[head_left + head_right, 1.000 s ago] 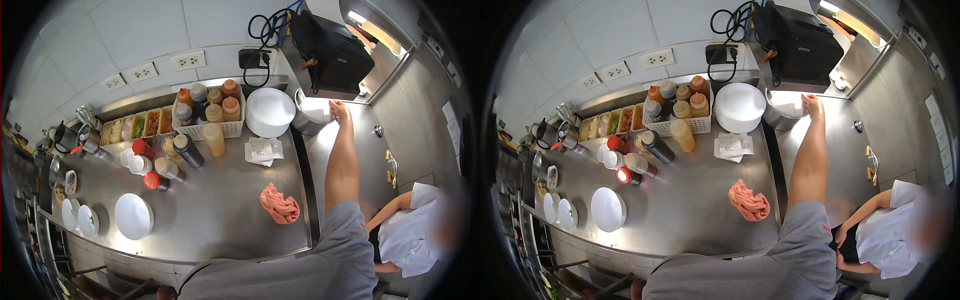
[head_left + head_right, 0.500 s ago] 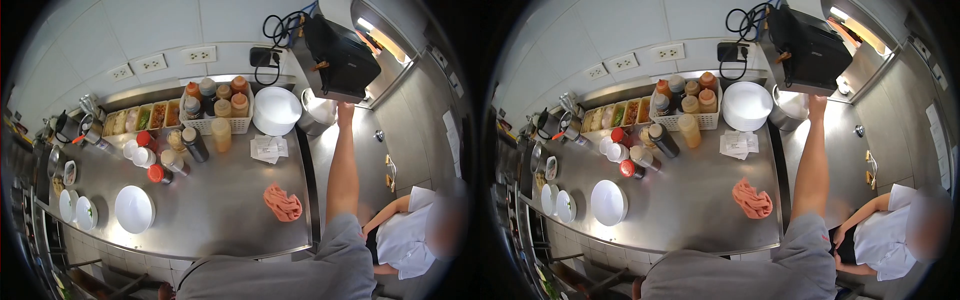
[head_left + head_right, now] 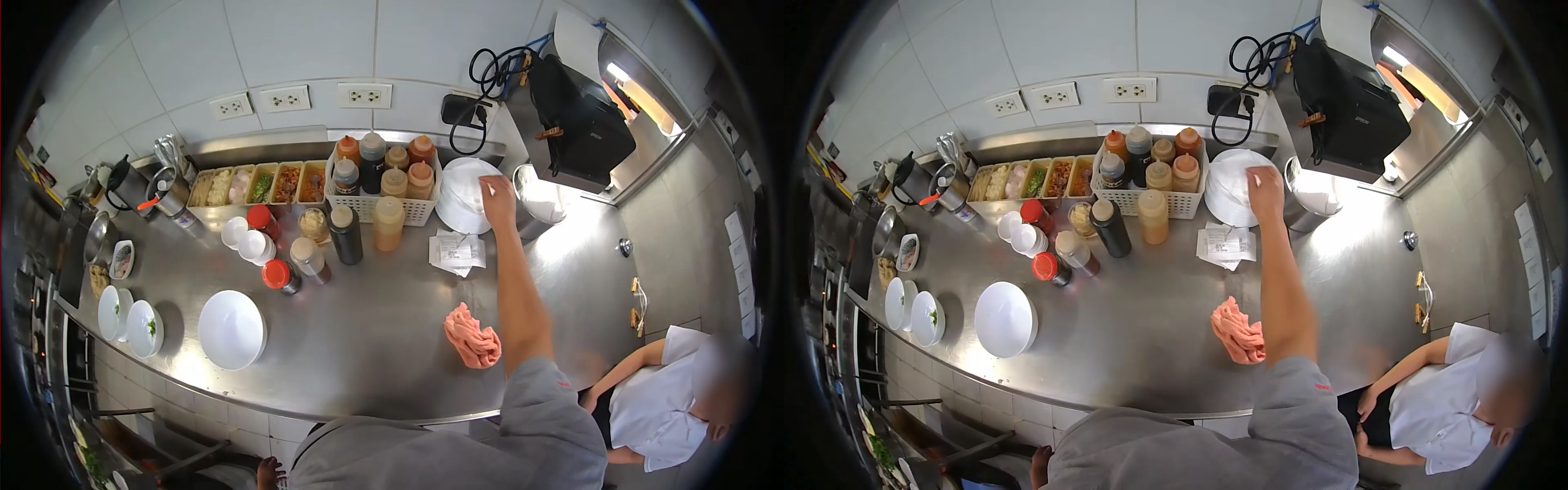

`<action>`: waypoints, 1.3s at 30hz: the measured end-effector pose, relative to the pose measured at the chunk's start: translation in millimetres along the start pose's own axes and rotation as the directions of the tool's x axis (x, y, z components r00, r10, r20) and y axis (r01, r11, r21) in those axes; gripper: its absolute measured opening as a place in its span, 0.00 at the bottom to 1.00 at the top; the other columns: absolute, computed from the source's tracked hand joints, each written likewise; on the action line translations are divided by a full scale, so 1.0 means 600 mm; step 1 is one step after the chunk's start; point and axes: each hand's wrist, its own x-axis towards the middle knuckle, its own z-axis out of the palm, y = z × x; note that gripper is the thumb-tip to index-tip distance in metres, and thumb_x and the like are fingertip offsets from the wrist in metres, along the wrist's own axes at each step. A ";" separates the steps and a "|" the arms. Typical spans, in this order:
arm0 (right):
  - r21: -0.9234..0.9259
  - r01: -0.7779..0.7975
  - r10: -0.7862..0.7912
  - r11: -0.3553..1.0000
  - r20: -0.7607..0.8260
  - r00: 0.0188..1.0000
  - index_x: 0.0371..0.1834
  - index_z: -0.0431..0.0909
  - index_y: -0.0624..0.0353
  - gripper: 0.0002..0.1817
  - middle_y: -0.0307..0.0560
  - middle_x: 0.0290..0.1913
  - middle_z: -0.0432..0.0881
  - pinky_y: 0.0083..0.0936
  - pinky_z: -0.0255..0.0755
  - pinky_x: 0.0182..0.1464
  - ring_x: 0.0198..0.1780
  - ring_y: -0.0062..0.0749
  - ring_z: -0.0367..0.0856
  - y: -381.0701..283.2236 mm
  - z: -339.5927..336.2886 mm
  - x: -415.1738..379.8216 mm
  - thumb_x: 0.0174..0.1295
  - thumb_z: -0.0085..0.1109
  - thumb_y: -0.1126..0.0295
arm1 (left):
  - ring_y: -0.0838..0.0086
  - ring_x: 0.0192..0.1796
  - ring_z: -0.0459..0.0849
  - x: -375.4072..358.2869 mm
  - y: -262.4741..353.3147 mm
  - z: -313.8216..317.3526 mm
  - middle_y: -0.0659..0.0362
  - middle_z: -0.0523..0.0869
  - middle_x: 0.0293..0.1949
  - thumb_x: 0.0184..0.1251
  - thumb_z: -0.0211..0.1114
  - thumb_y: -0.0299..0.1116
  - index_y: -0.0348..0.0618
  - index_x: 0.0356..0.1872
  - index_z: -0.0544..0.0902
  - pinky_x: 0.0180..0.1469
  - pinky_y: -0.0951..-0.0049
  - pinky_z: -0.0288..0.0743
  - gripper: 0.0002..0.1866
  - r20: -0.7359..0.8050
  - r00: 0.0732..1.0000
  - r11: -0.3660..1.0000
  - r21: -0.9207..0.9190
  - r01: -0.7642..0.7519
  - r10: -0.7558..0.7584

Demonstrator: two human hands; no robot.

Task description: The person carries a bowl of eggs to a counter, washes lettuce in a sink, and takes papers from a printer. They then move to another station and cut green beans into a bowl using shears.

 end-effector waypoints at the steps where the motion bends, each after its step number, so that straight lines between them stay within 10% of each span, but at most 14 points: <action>1: -0.006 0.007 -0.007 1.000 -0.001 1.000 0.39 0.86 0.58 0.08 0.51 0.41 0.85 0.41 0.73 0.56 0.50 0.51 0.81 0.000 -0.014 -0.015 0.60 0.67 0.67 | 0.63 0.41 0.89 -0.007 -0.005 -0.001 0.50 0.88 0.38 0.68 0.64 0.37 0.39 0.53 0.84 0.45 0.60 0.82 0.17 -0.097 0.946 0.912 0.312 -0.266 0.309; 4: -0.037 -0.389 0.379 0.921 -0.149 0.913 0.46 0.83 0.62 0.17 0.55 0.46 0.84 0.42 0.73 0.58 0.50 0.52 0.81 0.002 -0.030 -0.057 0.59 0.71 0.64 | 0.63 0.37 0.87 0.004 -0.015 0.013 0.51 0.87 0.39 0.69 0.62 0.38 0.41 0.55 0.81 0.38 0.61 0.81 0.18 -0.060 0.996 0.997 0.042 -0.059 0.061; 6: 0.070 -0.687 0.673 0.723 -0.294 0.679 0.51 0.78 0.69 0.29 0.59 0.49 0.82 0.39 0.73 0.57 0.50 0.48 0.81 0.042 0.004 -0.081 0.54 0.77 0.59 | 0.62 0.32 0.85 0.009 -0.018 0.022 0.52 0.85 0.41 0.70 0.60 0.39 0.42 0.58 0.78 0.30 0.61 0.80 0.19 0.044 0.982 0.959 -0.211 0.188 -0.183; 8: 0.326 -0.727 0.795 0.604 -0.189 0.576 0.49 0.75 0.75 0.34 0.60 0.50 0.80 0.38 0.73 0.57 0.49 0.42 0.80 0.131 0.049 -0.087 0.48 0.82 0.60 | 0.62 0.28 0.84 -0.012 -0.018 0.030 0.54 0.84 0.42 0.72 0.58 0.40 0.44 0.61 0.76 0.22 0.61 0.79 0.21 0.190 0.893 0.781 -0.433 0.449 -0.409; 9: 0.271 -0.750 0.796 0.603 -0.153 0.585 0.47 0.76 0.74 0.32 0.59 0.51 0.79 0.41 0.72 0.57 0.49 0.38 0.77 0.166 0.057 -0.082 0.46 0.84 0.65 | 0.62 0.28 0.85 -0.006 -0.004 0.020 0.54 0.84 0.41 0.70 0.58 0.37 0.44 0.56 0.79 0.23 0.60 0.79 0.17 0.239 0.754 0.446 -0.683 0.578 -0.612; 10: 0.382 -0.847 0.921 0.369 -0.029 0.388 0.44 0.77 0.72 0.27 0.56 0.45 0.81 0.42 0.77 0.49 0.41 0.39 0.79 0.139 0.048 -0.066 0.46 0.83 0.70 | 0.63 0.28 0.85 0.003 -0.012 0.010 0.55 0.84 0.39 0.70 0.59 0.38 0.44 0.55 0.79 0.24 0.61 0.79 0.16 0.179 0.799 0.527 -0.667 0.527 -0.574; 11: 0.467 -0.771 0.839 0.434 0.102 0.534 0.42 0.80 0.74 0.23 0.53 0.36 0.83 0.38 0.79 0.37 0.32 0.39 0.81 0.178 0.064 -0.087 0.48 0.81 0.72 | 0.65 0.28 0.84 0.004 -0.020 -0.004 0.56 0.84 0.38 0.70 0.60 0.38 0.44 0.54 0.80 0.25 0.63 0.79 0.16 0.119 0.836 0.601 -0.642 0.476 -0.535; 12: 0.424 -0.867 0.923 0.263 0.151 0.354 0.40 0.82 0.75 0.19 0.50 0.33 0.85 0.35 0.80 0.32 0.29 0.41 0.83 0.048 0.031 -0.052 0.49 0.78 0.74 | 0.67 0.31 0.85 0.004 -0.002 -0.021 0.56 0.85 0.41 0.72 0.60 0.39 0.44 0.57 0.79 0.29 0.65 0.80 0.17 0.034 0.811 0.553 -0.714 0.429 -0.585; 17: 0.336 -0.884 0.946 0.324 -0.108 0.305 0.46 0.82 0.75 0.27 0.61 0.48 0.86 0.38 0.83 0.46 0.43 0.47 0.87 0.241 0.093 -0.054 0.43 0.81 0.71 | 0.69 0.41 0.84 0.004 0.069 -0.113 0.57 0.85 0.50 0.75 0.60 0.42 0.47 0.64 0.76 0.37 0.69 0.79 0.21 -0.184 0.796 0.483 -0.862 0.151 -0.577; 19: 0.376 -0.896 0.962 0.237 0.037 0.270 0.50 0.80 0.75 0.27 0.61 0.49 0.85 0.37 0.83 0.45 0.44 0.46 0.87 0.115 0.043 -0.044 0.47 0.77 0.72 | 0.69 0.40 0.84 -0.002 0.079 -0.122 0.57 0.86 0.48 0.76 0.61 0.43 0.48 0.63 0.77 0.37 0.70 0.79 0.20 -0.226 0.792 0.486 -0.868 0.100 -0.567; 26: 0.638 -0.754 0.951 0.155 0.109 0.288 0.48 0.78 0.73 0.15 0.58 0.45 0.83 0.40 0.84 0.41 0.46 0.47 0.86 0.003 -0.021 -0.047 0.59 0.61 0.74 | 0.72 0.41 0.83 0.010 0.109 -0.170 0.57 0.85 0.51 0.78 0.59 0.46 0.44 0.61 0.78 0.37 0.71 0.78 0.21 -0.388 0.759 0.439 -0.886 -0.150 -0.523; 29: 0.811 -0.585 0.849 0.023 0.293 0.440 0.54 0.74 0.71 0.18 0.58 0.50 0.81 0.49 0.86 0.44 0.50 0.51 0.85 0.053 -0.012 -0.070 0.62 0.58 0.74 | 0.72 0.41 0.83 0.037 0.170 -0.231 0.57 0.85 0.51 0.78 0.58 0.46 0.43 0.62 0.78 0.37 0.72 0.78 0.21 -0.454 0.740 0.464 -0.859 -0.215 -0.497; 34: 0.806 -0.512 0.816 0.296 0.066 0.575 0.65 0.69 0.63 0.23 0.55 0.54 0.79 0.41 0.89 0.40 0.49 0.45 0.85 0.034 -0.005 -0.099 0.68 0.59 0.73 | 0.72 0.42 0.84 0.129 0.306 -0.331 0.53 0.83 0.56 0.78 0.59 0.43 0.43 0.68 0.74 0.36 0.71 0.80 0.24 -0.455 0.801 0.407 -0.865 -0.294 -0.389; 39: 0.849 -0.444 0.700 0.286 0.131 0.702 0.63 0.65 0.70 0.24 0.57 0.52 0.80 0.37 0.86 0.41 0.45 0.46 0.86 0.024 -0.061 -0.140 0.64 0.57 0.76 | 0.68 0.38 0.84 0.249 0.393 -0.338 0.49 0.74 0.63 0.72 0.67 0.49 0.44 0.79 0.56 0.33 0.68 0.85 0.42 -0.359 0.889 0.452 -0.868 -0.205 -0.285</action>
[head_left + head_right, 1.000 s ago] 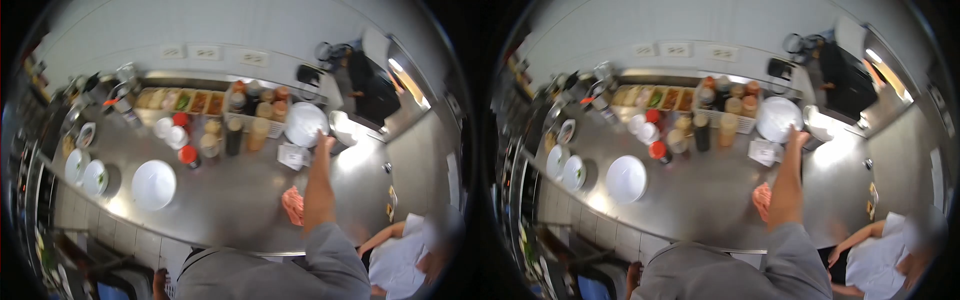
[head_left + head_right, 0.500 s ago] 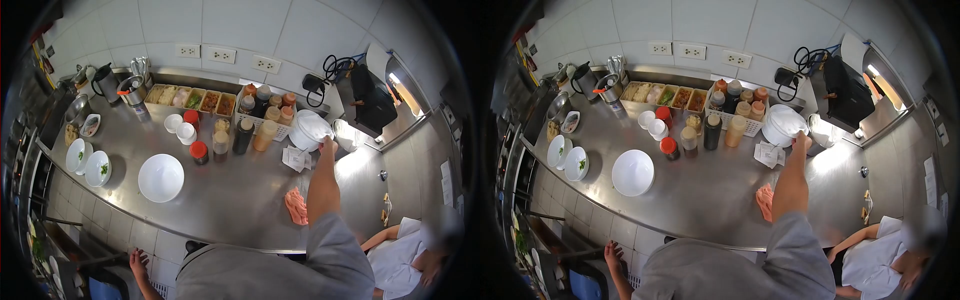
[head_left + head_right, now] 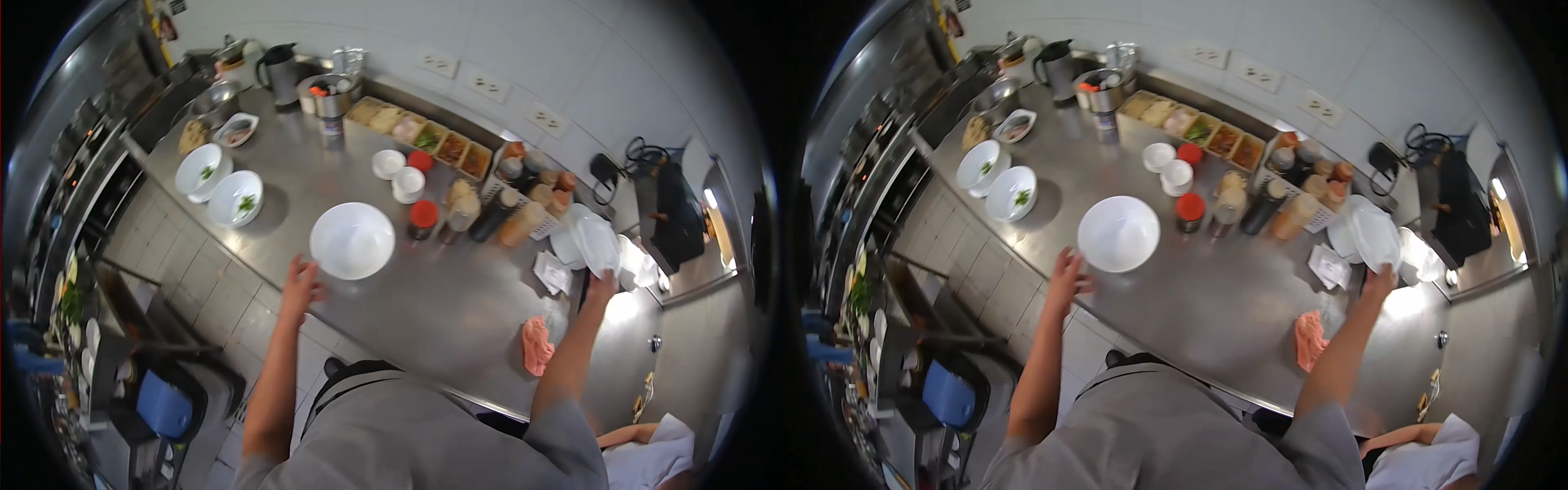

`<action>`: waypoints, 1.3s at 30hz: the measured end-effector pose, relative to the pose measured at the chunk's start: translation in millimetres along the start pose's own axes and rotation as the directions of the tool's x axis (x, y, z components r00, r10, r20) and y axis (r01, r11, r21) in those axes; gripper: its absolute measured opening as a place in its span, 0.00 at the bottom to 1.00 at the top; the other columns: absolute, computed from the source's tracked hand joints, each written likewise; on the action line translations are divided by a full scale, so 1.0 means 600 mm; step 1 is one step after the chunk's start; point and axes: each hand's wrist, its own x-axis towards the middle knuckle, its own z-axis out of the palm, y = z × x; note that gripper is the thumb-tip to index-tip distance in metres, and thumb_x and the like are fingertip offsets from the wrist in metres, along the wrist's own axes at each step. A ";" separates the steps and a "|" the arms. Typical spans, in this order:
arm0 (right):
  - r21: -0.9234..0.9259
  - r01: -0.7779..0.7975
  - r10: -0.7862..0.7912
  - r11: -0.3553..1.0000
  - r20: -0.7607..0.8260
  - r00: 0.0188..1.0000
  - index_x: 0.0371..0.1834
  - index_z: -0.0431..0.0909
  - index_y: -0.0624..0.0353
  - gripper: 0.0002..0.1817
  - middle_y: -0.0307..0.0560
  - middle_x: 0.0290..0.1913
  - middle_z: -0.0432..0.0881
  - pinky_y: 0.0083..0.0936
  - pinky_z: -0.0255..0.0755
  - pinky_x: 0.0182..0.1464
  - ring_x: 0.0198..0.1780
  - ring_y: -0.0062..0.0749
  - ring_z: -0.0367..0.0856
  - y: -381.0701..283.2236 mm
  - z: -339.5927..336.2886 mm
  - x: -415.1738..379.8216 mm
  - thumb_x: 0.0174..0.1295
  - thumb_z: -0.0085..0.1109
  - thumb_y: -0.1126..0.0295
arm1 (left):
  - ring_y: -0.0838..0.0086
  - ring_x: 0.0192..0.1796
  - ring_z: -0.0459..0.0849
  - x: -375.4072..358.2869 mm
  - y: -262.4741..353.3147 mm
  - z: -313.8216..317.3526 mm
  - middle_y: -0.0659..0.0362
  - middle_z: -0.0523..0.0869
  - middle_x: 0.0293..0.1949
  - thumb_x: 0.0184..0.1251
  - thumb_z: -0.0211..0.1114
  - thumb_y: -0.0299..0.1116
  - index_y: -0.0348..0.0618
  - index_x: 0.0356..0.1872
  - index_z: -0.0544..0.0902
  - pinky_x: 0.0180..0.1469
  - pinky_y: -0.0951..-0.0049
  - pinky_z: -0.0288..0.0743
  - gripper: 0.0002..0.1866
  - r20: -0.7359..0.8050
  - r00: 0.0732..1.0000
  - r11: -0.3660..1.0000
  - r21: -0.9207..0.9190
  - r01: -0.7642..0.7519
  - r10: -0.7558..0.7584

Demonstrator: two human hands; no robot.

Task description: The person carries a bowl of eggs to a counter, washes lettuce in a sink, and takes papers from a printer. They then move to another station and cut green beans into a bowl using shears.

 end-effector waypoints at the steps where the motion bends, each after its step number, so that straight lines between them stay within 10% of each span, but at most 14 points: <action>1: 0.012 -0.012 0.012 1.000 0.014 1.000 0.63 0.66 0.71 0.25 0.57 0.53 0.80 0.39 0.86 0.45 0.49 0.49 0.86 -0.018 -0.005 -0.025 0.62 0.55 0.78 | 0.68 0.36 0.84 0.019 0.002 0.021 0.49 0.76 0.59 0.71 0.66 0.41 0.43 0.77 0.59 0.31 0.68 0.85 0.38 -0.026 0.999 0.999 0.037 0.029 -0.028; 11: -0.301 -0.386 0.438 0.872 0.125 0.890 0.67 0.70 0.63 0.28 0.50 0.58 0.81 0.34 0.79 0.61 0.59 0.39 0.81 -0.122 0.075 -0.465 0.61 0.50 0.83 | 0.63 0.43 0.89 0.074 0.023 0.041 0.48 0.81 0.52 0.63 0.52 0.26 0.32 0.65 0.66 0.34 0.66 0.88 0.27 0.126 0.991 0.999 -0.002 0.034 -0.034; 20: -0.379 -0.472 0.596 0.796 0.358 0.719 0.65 0.72 0.66 0.26 0.50 0.54 0.83 0.31 0.75 0.61 0.55 0.34 0.82 0.161 0.200 -0.714 0.60 0.53 0.81 | 0.61 0.48 0.87 0.014 0.055 0.046 0.46 0.79 0.55 0.64 0.54 0.27 0.30 0.67 0.64 0.42 0.63 0.89 0.29 0.332 0.941 0.997 -0.019 0.078 -0.067; 31: -0.591 -0.152 0.540 0.792 0.562 0.626 0.65 0.74 0.65 0.22 0.47 0.47 0.86 0.28 0.77 0.41 0.40 0.29 0.82 0.282 0.415 -0.787 0.68 0.51 0.76 | 0.61 0.46 0.88 0.057 -0.018 -0.044 0.49 0.81 0.52 0.65 0.56 0.31 0.37 0.69 0.63 0.41 0.61 0.88 0.30 0.284 0.956 0.996 0.078 0.050 -0.071; 32: -0.679 0.163 0.445 0.716 0.623 0.643 0.62 0.78 0.63 0.21 0.44 0.43 0.86 0.29 0.75 0.36 0.35 0.27 0.79 0.390 0.378 -0.756 0.65 0.52 0.73 | 0.63 0.45 0.88 0.066 -0.024 -0.054 0.50 0.81 0.52 0.67 0.57 0.34 0.41 0.69 0.64 0.38 0.65 0.87 0.30 0.268 0.954 0.985 0.136 0.103 -0.136; 34: -0.649 0.207 0.465 0.732 0.698 0.545 0.54 0.84 0.59 0.18 0.44 0.33 0.85 0.30 0.76 0.37 0.34 0.31 0.80 0.295 0.407 -0.764 0.61 0.56 0.72 | 0.66 0.40 0.87 0.026 0.021 -0.041 0.53 0.81 0.50 0.68 0.58 0.35 0.45 0.70 0.63 0.36 0.66 0.85 0.30 0.266 0.959 0.995 0.004 0.096 -0.094; 35: -0.665 0.422 0.446 0.616 0.736 0.510 0.51 0.81 0.66 0.16 0.56 0.35 0.84 0.34 0.77 0.49 0.39 0.49 0.82 0.266 0.417 -0.751 0.61 0.60 0.70 | 0.67 0.39 0.86 0.021 0.025 -0.041 0.54 0.80 0.51 0.69 0.59 0.35 0.46 0.71 0.63 0.34 0.66 0.83 0.30 0.278 0.956 0.996 -0.001 0.094 -0.090; 36: -0.595 0.588 0.133 0.548 0.756 0.641 0.53 0.81 0.63 0.19 0.53 0.35 0.84 0.32 0.78 0.47 0.35 0.44 0.81 0.246 0.405 -0.764 0.61 0.65 0.66 | 0.67 0.40 0.86 0.016 0.026 -0.041 0.54 0.78 0.54 0.71 0.58 0.36 0.46 0.72 0.62 0.35 0.66 0.83 0.30 0.261 0.958 0.993 0.034 0.112 -0.117; 39: -0.563 0.464 0.054 0.683 0.673 0.738 0.55 0.81 0.61 0.19 0.49 0.37 0.84 0.30 0.78 0.43 0.32 0.37 0.80 0.216 0.367 -0.708 0.64 0.66 0.62 | 0.63 0.44 0.85 -0.015 0.039 -0.032 0.52 0.75 0.58 0.73 0.58 0.39 0.49 0.74 0.60 0.38 0.65 0.83 0.31 0.274 0.949 0.988 0.041 0.150 -0.155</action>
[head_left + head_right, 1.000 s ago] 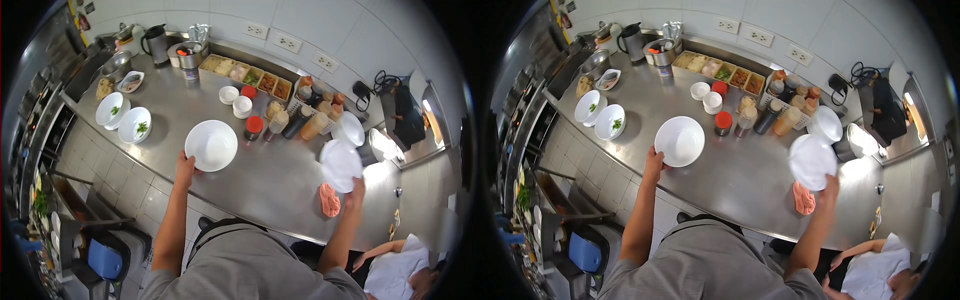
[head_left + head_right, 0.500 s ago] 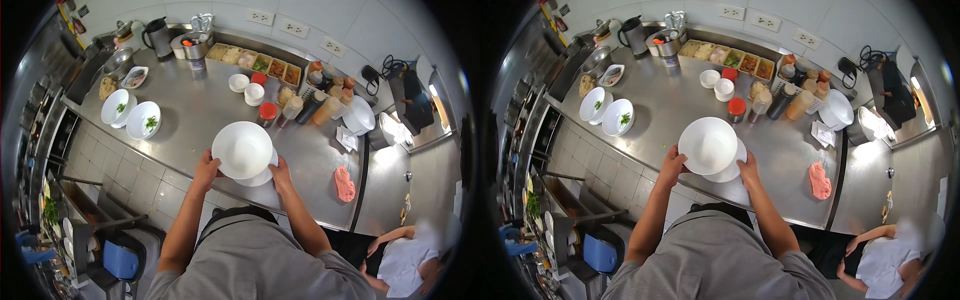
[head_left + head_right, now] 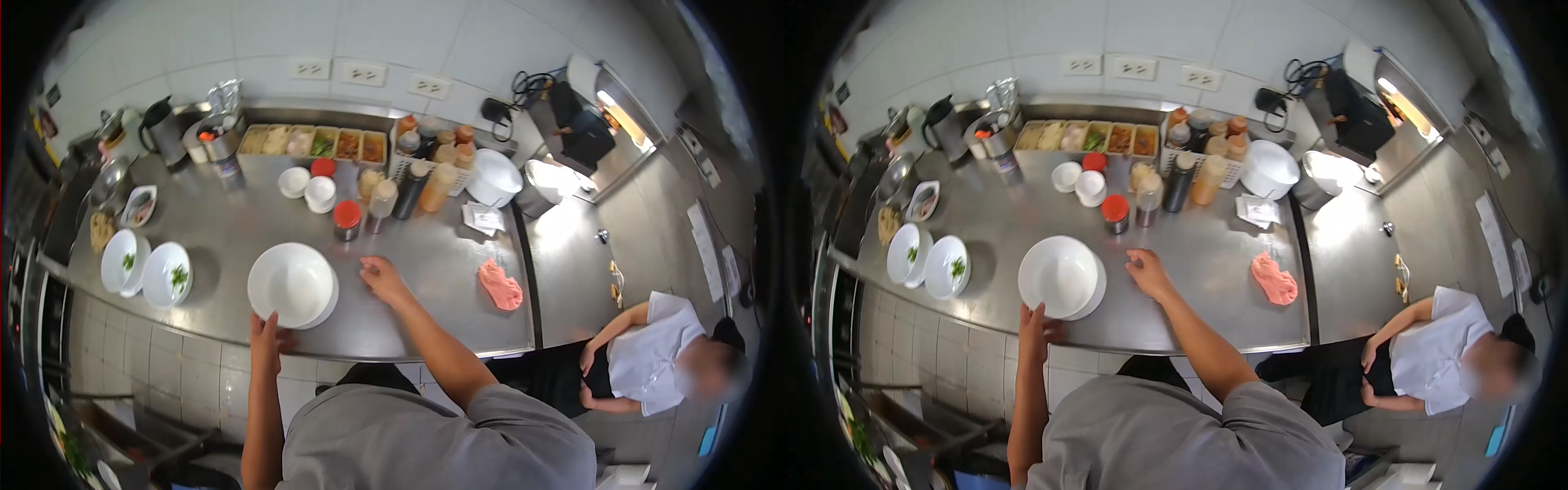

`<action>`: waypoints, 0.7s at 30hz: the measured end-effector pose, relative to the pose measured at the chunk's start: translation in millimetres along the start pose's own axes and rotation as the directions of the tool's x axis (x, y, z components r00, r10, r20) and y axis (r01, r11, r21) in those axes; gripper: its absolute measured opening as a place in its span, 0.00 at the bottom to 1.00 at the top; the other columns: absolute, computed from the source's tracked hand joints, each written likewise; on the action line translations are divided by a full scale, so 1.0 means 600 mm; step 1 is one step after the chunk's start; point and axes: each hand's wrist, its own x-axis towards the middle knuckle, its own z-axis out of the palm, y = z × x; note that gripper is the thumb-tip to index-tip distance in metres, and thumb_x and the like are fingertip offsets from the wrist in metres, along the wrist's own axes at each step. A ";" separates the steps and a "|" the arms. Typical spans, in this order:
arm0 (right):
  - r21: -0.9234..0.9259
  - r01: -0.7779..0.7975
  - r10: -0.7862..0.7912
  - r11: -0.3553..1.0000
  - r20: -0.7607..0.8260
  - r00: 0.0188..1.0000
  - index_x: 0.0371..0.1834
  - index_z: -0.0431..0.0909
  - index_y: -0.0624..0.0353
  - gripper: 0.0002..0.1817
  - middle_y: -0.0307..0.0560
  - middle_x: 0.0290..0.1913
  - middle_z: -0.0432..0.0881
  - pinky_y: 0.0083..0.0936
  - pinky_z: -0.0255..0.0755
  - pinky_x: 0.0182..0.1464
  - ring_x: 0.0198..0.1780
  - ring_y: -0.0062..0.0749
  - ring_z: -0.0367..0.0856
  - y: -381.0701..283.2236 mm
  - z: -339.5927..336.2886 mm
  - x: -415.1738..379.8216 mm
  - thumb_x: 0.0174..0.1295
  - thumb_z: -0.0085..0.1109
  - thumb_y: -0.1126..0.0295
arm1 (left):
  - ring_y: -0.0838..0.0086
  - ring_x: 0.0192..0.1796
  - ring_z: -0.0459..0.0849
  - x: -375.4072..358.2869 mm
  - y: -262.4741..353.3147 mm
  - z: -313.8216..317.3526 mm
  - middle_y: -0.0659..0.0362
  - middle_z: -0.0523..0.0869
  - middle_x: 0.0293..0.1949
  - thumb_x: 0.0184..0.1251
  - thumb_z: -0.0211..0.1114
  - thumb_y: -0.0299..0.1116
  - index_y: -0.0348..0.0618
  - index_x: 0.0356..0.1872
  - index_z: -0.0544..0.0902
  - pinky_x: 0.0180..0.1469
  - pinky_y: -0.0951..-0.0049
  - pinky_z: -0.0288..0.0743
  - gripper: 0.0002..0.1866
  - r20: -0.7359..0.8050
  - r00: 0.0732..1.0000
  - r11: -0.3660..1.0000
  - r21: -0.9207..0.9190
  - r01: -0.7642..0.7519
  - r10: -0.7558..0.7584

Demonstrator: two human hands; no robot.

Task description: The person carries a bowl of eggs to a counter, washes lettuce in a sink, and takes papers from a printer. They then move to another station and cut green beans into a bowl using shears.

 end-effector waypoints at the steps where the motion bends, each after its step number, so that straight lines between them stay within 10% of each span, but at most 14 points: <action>1: 0.139 -0.228 0.224 0.964 0.048 0.973 0.53 0.82 0.61 0.18 0.47 0.37 0.84 0.29 0.78 0.41 0.32 0.33 0.80 0.003 -0.050 0.005 0.66 0.65 0.62 | 0.60 0.45 0.84 -0.008 -0.002 0.011 0.52 0.75 0.59 0.73 0.58 0.40 0.50 0.75 0.59 0.38 0.65 0.83 0.32 -0.010 0.999 0.998 -0.043 0.036 -0.036; 2: 0.267 -0.442 0.424 0.856 0.127 0.897 0.52 0.82 0.60 0.16 0.44 0.37 0.84 0.28 0.77 0.40 0.31 0.29 0.80 0.009 -0.103 0.009 0.68 0.64 0.62 | 0.60 0.45 0.84 -0.002 -0.017 0.014 0.52 0.75 0.59 0.73 0.58 0.40 0.50 0.75 0.59 0.38 0.65 0.83 0.32 0.016 0.999 0.999 -0.039 0.032 -0.031; 5: 0.071 -0.350 0.356 0.934 -0.264 0.896 0.46 0.84 0.58 0.11 0.37 0.35 0.84 0.26 0.74 0.38 0.33 0.22 0.79 0.100 -0.271 0.048 0.71 0.61 0.63 | 0.55 0.47 0.84 0.041 -0.044 -0.007 0.51 0.71 0.66 0.74 0.58 0.44 0.52 0.76 0.59 0.41 0.60 0.82 0.33 -0.040 0.999 0.976 -0.219 -0.011 0.003; 11: 0.557 -0.077 0.513 0.827 -0.689 0.512 0.45 0.76 0.55 0.09 0.34 0.27 0.74 0.17 0.64 0.21 0.24 0.16 0.71 0.251 -0.646 0.146 0.73 0.55 0.61 | 0.56 0.65 0.76 0.113 -0.011 -0.014 0.49 0.66 0.73 0.76 0.58 0.47 0.52 0.78 0.60 0.61 0.59 0.75 0.33 -0.239 0.961 0.940 -0.273 -0.205 0.140; 14: 0.234 -0.328 0.342 0.915 -0.881 0.327 0.49 0.77 0.61 0.14 0.37 0.29 0.75 0.20 0.60 0.17 0.22 0.17 0.69 0.498 -0.843 0.186 0.73 0.56 0.60 | 0.58 0.69 0.73 0.131 -0.015 -0.022 0.52 0.64 0.76 0.76 0.58 0.50 0.51 0.77 0.62 0.68 0.57 0.69 0.34 -0.392 0.877 0.931 -0.112 -0.347 0.279; 17: 0.095 -0.533 0.296 0.841 -0.905 0.305 0.63 0.75 0.69 0.29 0.60 0.54 0.85 0.36 0.75 0.59 0.55 0.47 0.84 0.443 -0.931 0.215 0.69 0.62 0.56 | 0.62 0.62 0.76 0.105 -0.018 -0.035 0.58 0.71 0.71 0.74 0.60 0.48 0.53 0.75 0.65 0.63 0.60 0.72 0.31 -0.457 0.831 0.914 -0.089 -0.397 0.316; 21: -0.061 -0.548 0.242 0.834 -0.852 0.464 0.71 0.71 0.64 0.32 0.60 0.64 0.79 0.34 0.71 0.65 0.64 0.44 0.79 0.500 -1.032 0.306 0.68 0.63 0.55 | 0.70 0.52 0.79 0.054 -0.048 -0.087 0.61 0.77 0.66 0.76 0.58 0.47 0.55 0.73 0.68 0.56 0.65 0.73 0.28 -0.575 0.770 0.933 -0.033 -0.359 0.276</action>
